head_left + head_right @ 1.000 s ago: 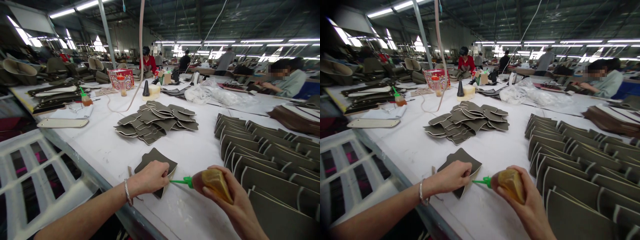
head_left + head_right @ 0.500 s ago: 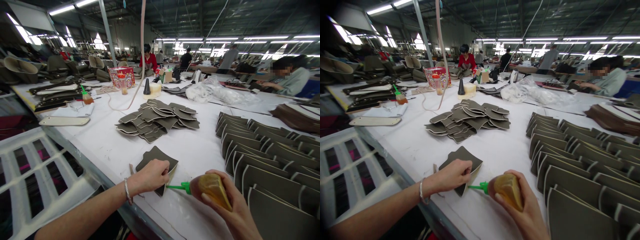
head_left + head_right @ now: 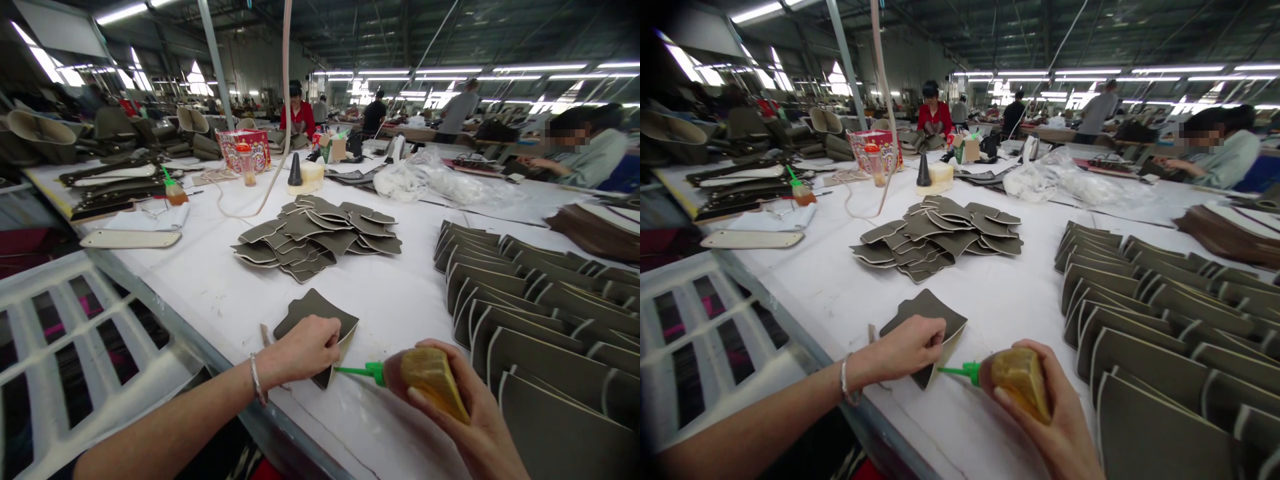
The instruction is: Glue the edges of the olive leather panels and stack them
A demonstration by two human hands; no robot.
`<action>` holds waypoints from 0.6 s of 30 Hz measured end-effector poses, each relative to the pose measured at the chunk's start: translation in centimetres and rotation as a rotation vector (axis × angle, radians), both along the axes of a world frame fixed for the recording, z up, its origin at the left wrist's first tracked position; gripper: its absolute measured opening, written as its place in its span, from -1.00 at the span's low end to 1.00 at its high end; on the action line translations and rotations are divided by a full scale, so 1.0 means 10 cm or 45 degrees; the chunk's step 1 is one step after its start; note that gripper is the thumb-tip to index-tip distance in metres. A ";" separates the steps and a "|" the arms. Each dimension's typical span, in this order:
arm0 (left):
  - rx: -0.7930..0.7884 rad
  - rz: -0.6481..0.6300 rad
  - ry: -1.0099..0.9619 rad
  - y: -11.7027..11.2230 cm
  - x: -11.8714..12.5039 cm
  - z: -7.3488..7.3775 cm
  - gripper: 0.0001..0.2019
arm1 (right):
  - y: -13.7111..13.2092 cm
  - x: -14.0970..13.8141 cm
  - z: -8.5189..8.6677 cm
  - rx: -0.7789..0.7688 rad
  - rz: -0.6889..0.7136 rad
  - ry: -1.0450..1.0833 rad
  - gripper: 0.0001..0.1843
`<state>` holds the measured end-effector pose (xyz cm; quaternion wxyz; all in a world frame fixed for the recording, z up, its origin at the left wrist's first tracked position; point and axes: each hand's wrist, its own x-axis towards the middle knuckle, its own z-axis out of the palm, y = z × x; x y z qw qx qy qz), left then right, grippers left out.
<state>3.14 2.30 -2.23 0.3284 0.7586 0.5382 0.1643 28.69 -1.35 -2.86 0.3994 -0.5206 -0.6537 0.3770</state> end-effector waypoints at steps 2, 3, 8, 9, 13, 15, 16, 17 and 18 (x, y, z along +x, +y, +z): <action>-0.011 -0.006 0.010 0.00 0.00 0.01 -0.87 | 0.00 0.01 -0.02 0.043 -0.024 -0.023 -0.44; -0.013 -0.009 0.019 0.00 0.00 0.02 -0.87 | -0.01 0.01 -0.02 0.038 -0.008 -0.017 -0.44; -0.014 -0.026 0.034 -0.01 0.01 0.04 -0.85 | -0.02 -0.02 -0.02 -0.042 0.060 0.031 -0.47; -0.017 -0.026 0.032 -0.01 0.01 0.05 -0.85 | 0.01 0.00 -0.03 -0.020 0.022 0.018 -0.47; -0.030 -0.023 0.039 0.00 0.01 0.05 -0.85 | 0.14 0.11 -0.09 0.096 -0.100 -0.089 -0.42; -0.034 -0.025 0.037 0.01 0.01 0.05 -0.85 | 0.16 0.13 -0.10 0.127 -0.095 -0.109 -0.41; -0.034 -0.026 0.033 0.01 0.01 0.05 -0.85 | 0.15 0.13 -0.09 0.125 -0.062 -0.103 -0.42; -0.033 -0.027 0.029 0.02 0.01 0.05 -0.85 | 0.14 0.12 -0.09 0.116 -0.021 -0.087 -0.43; -0.030 -0.028 0.026 0.02 0.01 0.04 -0.85 | 0.14 0.11 -0.08 0.105 0.025 -0.069 -0.45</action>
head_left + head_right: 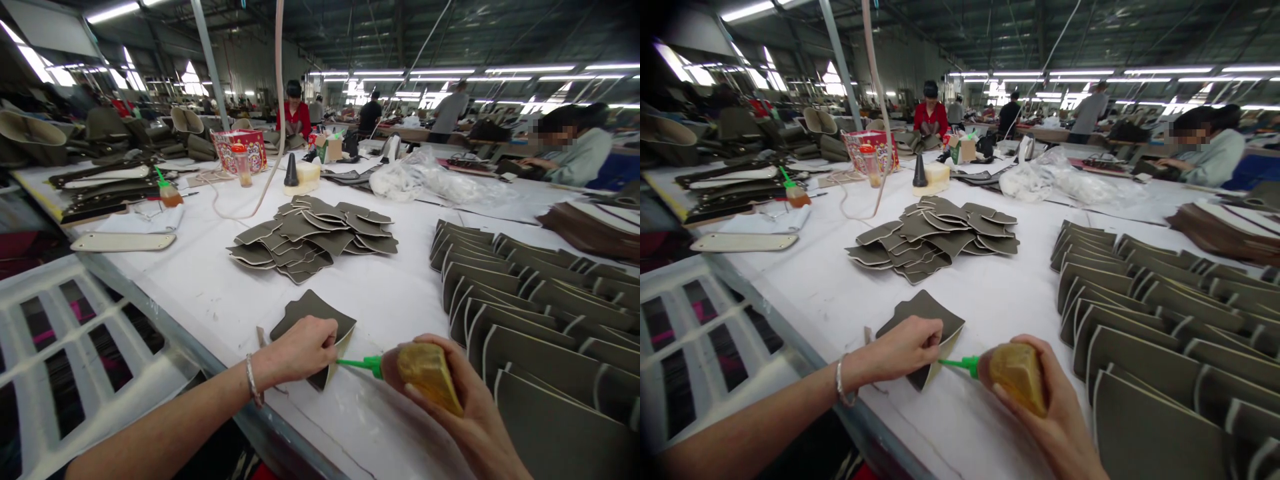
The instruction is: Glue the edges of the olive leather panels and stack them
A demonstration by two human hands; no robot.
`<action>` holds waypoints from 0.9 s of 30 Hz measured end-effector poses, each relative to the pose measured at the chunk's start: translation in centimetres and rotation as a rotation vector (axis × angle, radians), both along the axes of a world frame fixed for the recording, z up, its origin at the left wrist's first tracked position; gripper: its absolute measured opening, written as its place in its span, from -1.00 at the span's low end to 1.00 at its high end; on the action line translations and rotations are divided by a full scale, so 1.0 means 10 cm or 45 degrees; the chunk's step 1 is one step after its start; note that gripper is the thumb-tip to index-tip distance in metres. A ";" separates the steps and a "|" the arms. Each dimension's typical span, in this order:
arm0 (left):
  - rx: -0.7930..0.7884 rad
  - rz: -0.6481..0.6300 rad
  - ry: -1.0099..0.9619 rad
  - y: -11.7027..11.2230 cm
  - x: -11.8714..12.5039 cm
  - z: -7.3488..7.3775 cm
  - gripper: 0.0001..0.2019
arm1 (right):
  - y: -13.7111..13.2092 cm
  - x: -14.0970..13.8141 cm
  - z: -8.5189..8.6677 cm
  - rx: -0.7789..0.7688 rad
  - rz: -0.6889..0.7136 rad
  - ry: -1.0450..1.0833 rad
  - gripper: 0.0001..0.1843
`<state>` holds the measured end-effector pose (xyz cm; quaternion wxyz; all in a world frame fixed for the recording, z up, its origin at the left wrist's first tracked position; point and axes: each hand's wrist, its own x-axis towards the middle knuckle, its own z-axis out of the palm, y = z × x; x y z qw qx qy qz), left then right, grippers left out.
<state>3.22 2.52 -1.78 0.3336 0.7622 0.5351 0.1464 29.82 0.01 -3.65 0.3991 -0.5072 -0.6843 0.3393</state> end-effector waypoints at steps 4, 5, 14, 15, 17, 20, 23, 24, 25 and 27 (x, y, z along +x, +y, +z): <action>0.002 -0.001 -0.005 0.01 0.00 -0.02 -0.87 | 0.07 0.01 0.03 0.046 -0.002 -0.009 -0.48; 0.002 0.000 -0.008 0.01 -0.01 -0.03 -0.87 | 0.10 0.02 0.03 0.082 -0.036 -0.027 -0.48; -0.006 -0.026 -0.037 0.03 -0.04 -0.05 -0.88 | 0.08 0.04 0.01 0.262 -0.020 -0.105 -0.48; -0.004 -0.024 -0.039 0.04 -0.04 -0.05 -0.88 | 0.07 0.04 0.01 0.260 -0.005 -0.115 -0.49; -0.005 -0.027 -0.038 0.04 -0.04 -0.04 -0.89 | 0.08 0.03 0.03 0.256 -0.017 -0.110 -0.49; -0.001 -0.030 -0.034 0.05 -0.03 -0.05 -0.89 | 0.11 0.02 0.05 0.281 -0.089 -0.080 -0.48; 0.008 -0.025 -0.039 0.05 -0.02 -0.05 -0.89 | 0.11 0.02 0.03 0.281 -0.090 -0.094 -0.49; 0.008 -0.026 -0.043 0.05 -0.02 -0.04 -0.89 | 0.10 0.02 0.02 0.267 -0.079 -0.116 -0.49; 0.005 -0.027 -0.045 0.06 -0.02 -0.04 -0.89 | 0.09 0.03 0.01 0.245 -0.068 -0.137 -0.49; -0.006 -0.028 -0.047 0.05 -0.03 -0.03 -0.89 | 0.07 0.05 0.00 0.184 -0.044 -0.150 -0.48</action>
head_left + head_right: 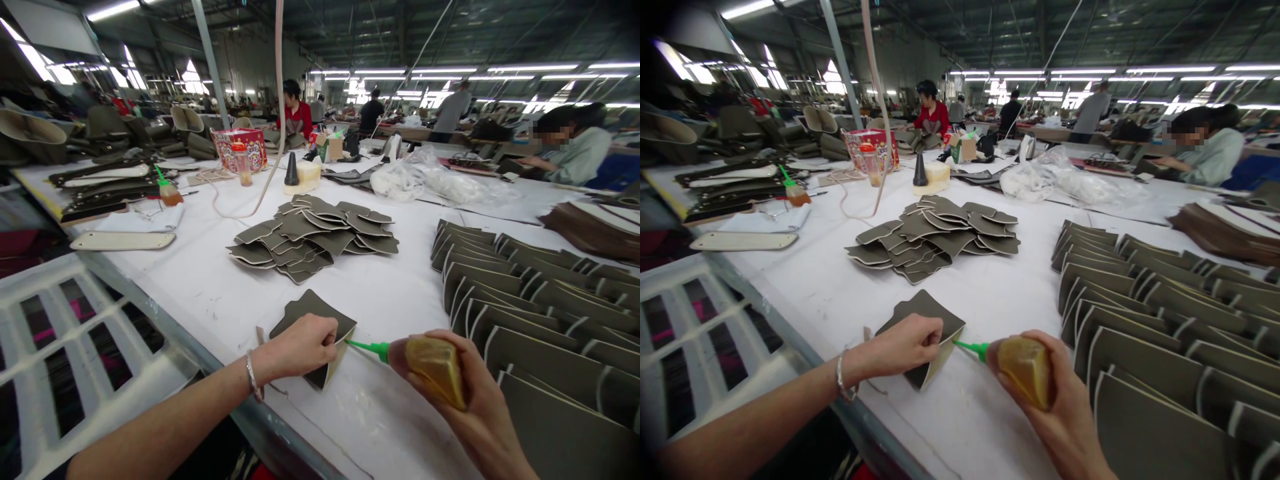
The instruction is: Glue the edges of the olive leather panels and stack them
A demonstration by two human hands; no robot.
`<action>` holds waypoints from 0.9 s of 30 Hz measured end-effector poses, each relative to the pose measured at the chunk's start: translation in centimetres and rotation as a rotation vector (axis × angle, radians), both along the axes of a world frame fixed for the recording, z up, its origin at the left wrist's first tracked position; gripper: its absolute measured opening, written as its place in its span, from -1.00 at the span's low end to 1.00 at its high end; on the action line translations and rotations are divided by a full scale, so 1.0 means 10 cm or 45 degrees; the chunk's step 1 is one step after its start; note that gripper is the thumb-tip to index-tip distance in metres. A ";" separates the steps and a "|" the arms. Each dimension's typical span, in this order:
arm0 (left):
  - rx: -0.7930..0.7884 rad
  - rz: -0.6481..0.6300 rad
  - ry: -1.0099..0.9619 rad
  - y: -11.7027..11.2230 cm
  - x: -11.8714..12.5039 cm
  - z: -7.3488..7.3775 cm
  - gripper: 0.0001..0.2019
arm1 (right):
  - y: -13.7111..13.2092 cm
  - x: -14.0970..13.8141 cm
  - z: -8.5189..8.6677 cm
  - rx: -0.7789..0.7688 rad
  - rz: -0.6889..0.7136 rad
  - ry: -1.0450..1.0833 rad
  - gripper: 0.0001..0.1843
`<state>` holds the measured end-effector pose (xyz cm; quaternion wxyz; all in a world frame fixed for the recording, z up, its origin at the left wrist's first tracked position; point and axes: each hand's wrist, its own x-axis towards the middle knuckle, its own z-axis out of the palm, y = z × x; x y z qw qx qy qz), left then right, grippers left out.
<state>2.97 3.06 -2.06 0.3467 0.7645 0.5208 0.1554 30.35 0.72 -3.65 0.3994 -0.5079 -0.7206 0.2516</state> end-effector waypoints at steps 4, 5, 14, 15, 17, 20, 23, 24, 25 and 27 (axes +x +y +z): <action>-0.014 0.012 0.004 -0.02 0.00 0.00 -0.89 | 0.02 -0.01 0.04 -0.047 -0.056 0.073 -0.47; -0.019 0.020 0.003 -0.03 0.00 0.00 -0.90 | 0.03 -0.02 0.05 -0.045 -0.089 0.099 -0.47; -0.030 0.063 -0.054 -0.03 0.02 0.00 -0.89 | -0.08 -0.05 -0.03 -0.347 -0.031 0.265 -0.40; -0.030 0.068 -0.059 -0.03 0.01 0.00 -0.89 | -0.11 -0.07 -0.03 -0.427 0.006 0.380 -0.41; -0.035 0.084 -0.075 -0.04 0.00 0.00 -0.89 | -0.16 -0.12 -0.01 -0.615 0.028 0.676 -0.44; -0.119 0.109 -0.152 -0.03 -0.02 -0.02 -0.88 | -0.19 -0.15 0.04 -0.884 -0.110 1.150 -0.44; -0.274 0.149 -0.274 -0.03 -0.03 -0.05 -0.82 | -0.17 -0.11 0.09 -1.066 -0.431 1.584 -0.39; -0.294 0.180 -0.319 -0.04 -0.04 -0.05 -0.78 | -0.17 -0.09 0.12 -1.105 -0.542 1.716 -0.36; -0.286 0.222 -0.358 -0.05 -0.06 -0.05 -0.75 | -0.16 -0.07 0.15 -1.133 -0.633 1.839 -0.31; -0.160 0.361 -0.373 -0.06 -0.12 -0.02 -0.69 | -0.16 -0.05 0.21 -1.182 -0.704 2.050 -0.22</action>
